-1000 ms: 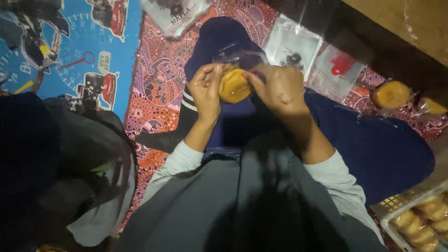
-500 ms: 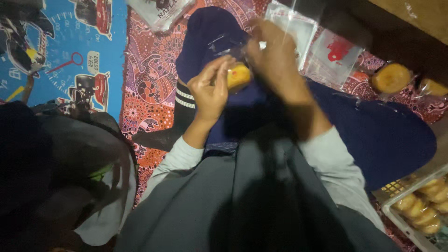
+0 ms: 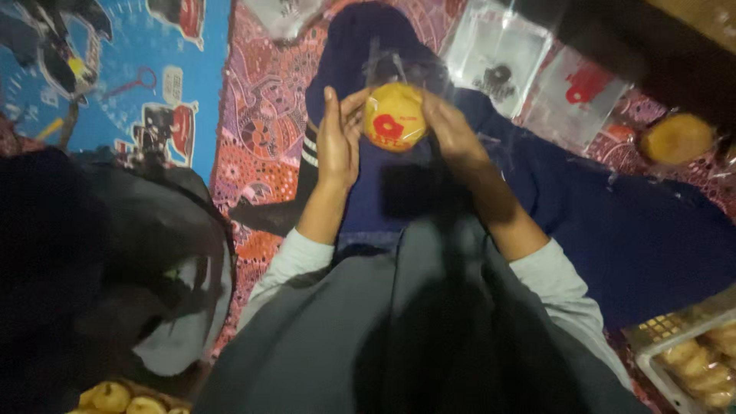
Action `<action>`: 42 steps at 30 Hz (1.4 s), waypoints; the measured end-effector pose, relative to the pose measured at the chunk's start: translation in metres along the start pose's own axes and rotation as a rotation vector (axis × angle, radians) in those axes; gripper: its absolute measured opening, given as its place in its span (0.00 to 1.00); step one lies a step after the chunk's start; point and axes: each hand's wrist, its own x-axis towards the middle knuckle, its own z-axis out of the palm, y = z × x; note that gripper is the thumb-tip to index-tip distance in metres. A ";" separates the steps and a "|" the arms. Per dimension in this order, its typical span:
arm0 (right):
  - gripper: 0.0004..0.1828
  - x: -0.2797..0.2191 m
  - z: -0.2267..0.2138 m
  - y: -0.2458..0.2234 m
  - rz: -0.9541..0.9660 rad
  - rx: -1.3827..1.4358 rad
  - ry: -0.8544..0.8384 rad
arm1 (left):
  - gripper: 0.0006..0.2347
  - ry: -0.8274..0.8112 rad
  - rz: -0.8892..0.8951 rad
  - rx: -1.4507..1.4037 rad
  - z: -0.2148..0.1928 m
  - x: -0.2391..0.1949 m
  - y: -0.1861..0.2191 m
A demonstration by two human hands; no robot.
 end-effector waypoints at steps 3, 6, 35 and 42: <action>0.23 -0.008 0.007 -0.019 -0.255 -0.362 0.143 | 0.23 -0.008 0.011 0.174 -0.011 0.003 -0.009; 0.21 -0.005 0.017 -0.044 -0.332 -0.308 0.222 | 0.11 -0.092 0.186 0.392 0.002 0.005 -0.002; 0.36 -0.054 -0.168 0.067 -0.295 -0.798 0.351 | 0.09 -0.357 0.495 0.803 0.110 0.023 -0.108; 0.24 -0.152 -0.384 0.086 0.126 -0.826 1.010 | 0.19 -0.397 0.747 1.282 0.113 0.201 -0.237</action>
